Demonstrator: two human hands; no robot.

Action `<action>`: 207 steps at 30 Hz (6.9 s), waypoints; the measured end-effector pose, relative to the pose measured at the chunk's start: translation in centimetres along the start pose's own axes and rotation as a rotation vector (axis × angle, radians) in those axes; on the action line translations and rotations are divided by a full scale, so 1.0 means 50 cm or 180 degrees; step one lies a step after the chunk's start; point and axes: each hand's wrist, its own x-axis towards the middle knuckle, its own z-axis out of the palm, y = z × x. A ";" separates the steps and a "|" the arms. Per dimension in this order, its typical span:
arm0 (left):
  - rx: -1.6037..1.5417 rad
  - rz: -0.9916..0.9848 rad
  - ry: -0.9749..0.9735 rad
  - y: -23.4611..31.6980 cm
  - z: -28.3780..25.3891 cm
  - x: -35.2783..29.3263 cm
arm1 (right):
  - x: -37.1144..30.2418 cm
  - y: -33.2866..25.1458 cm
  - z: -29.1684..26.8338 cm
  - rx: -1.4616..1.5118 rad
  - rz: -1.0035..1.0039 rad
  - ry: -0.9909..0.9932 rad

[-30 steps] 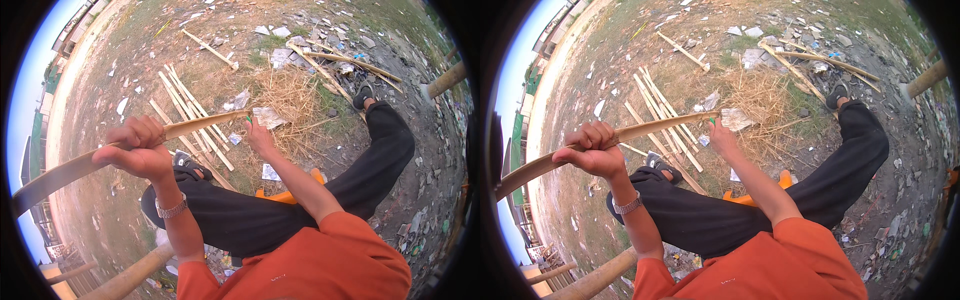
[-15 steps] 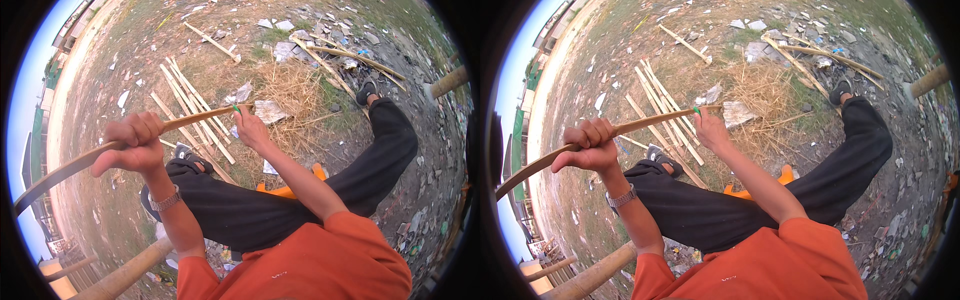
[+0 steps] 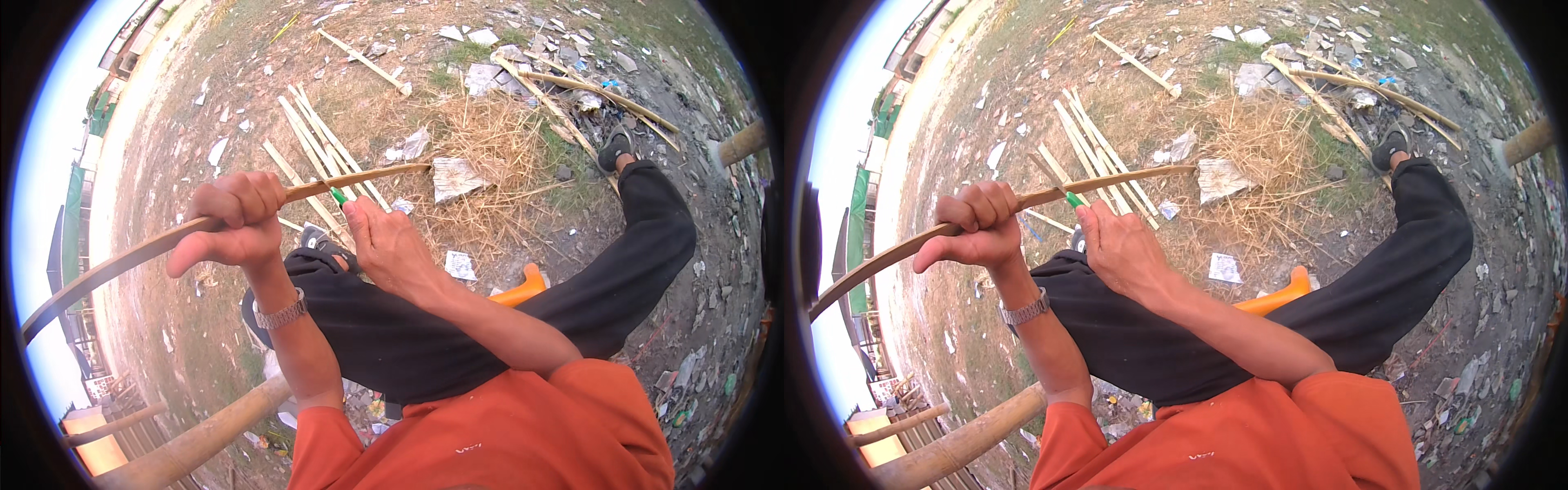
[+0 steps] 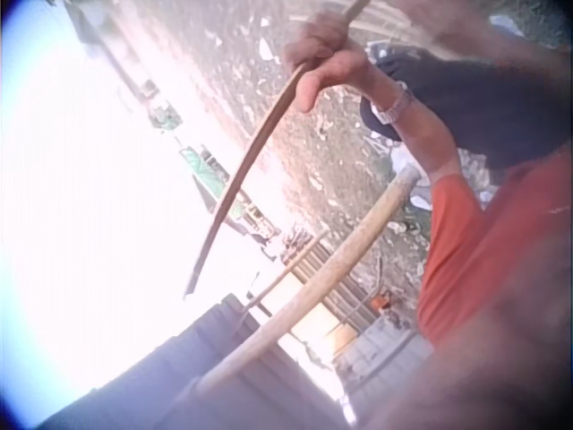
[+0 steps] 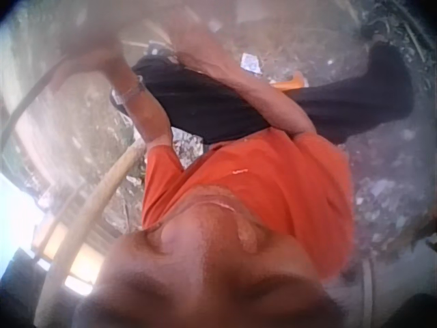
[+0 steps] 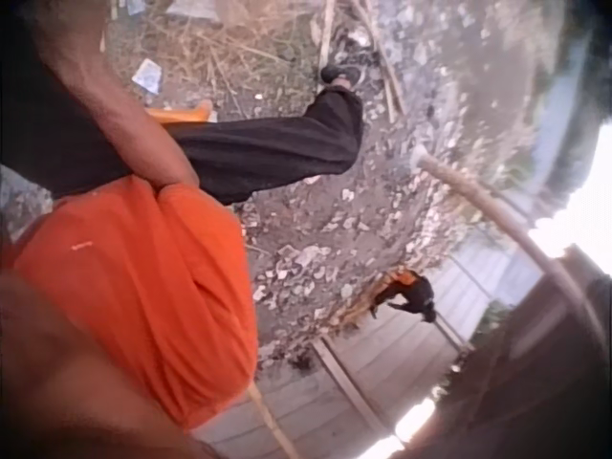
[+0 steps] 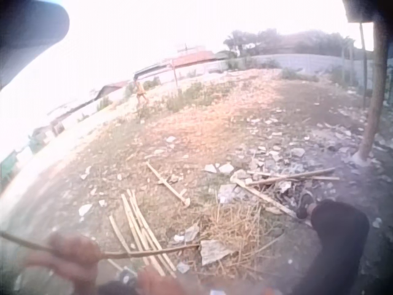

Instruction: The person sits on a small stool outdoors and uses a green utility knife to shave thin strips from a long piece of bamboo. They hold the bamboo with their left hand and carefully scrape along its length with the knife in their right hand, creating fine shavings that fall to the ground.

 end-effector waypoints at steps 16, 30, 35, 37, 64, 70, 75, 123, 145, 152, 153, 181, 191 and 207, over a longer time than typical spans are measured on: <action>0.0178 -0.0029 0.0101 -0.003 0.001 -0.001 | -0.011 0.075 0.002 -0.0791 0.0540 0.0171; 0.0207 0.0024 -0.0066 0.003 0.028 -0.008 | -0.039 -0.051 -0.025 -0.0093 0.0370 -0.0166; 0.0333 -0.0005 0.0005 -0.002 0.021 0.001 | -0.034 0.107 -0.023 -0.0777 0.0837 -0.0001; 0.0314 0.0033 -0.0130 0.005 0.015 -0.010 | -0.055 0.129 -0.029 -0.0704 0.0971 -0.0091; 0.0265 0.0062 -0.0121 -0.015 0.051 0.001 | -0.044 -0.039 -0.043 -0.0098 0.0261 0.0053; 0.0339 0.0066 -0.0038 -0.008 0.035 0.000 | -0.017 0.031 -0.084 -0.0276 0.0515 0.0115; 0.0315 0.0071 -0.0059 -0.013 0.045 0.003 | -0.030 -0.063 -0.074 0.0247 0.0256 -0.0065; 0.0331 0.0011 0.0033 -0.008 0.019 -0.002 | -0.016 0.102 -0.022 -0.0334 0.0683 0.0102; 0.0378 0.0065 0.0329 -0.016 0.033 0.000 | -0.009 0.160 0.006 -0.0544 0.0739 0.0143; 0.0358 0.0039 0.0329 -0.014 0.042 0.002 | -0.011 0.151 -0.001 -0.0534 0.0737 0.0172; 0.0366 0.0047 0.0288 -0.014 0.041 0.005 | -0.005 0.184 0.010 -0.0611 0.0817 0.0245; 0.0692 0.0001 0.0690 -0.008 0.036 -0.002 | -0.021 0.192 0.065 -0.0273 0.0801 0.0368; 0.0467 0.0035 0.0364 -0.016 0.046 -0.007 | -0.017 0.189 0.031 -0.0376 0.0911 0.0294; 0.0679 -0.0056 0.0773 -0.007 0.037 -0.006 | 0.013 0.220 0.025 -0.0421 0.1090 0.0193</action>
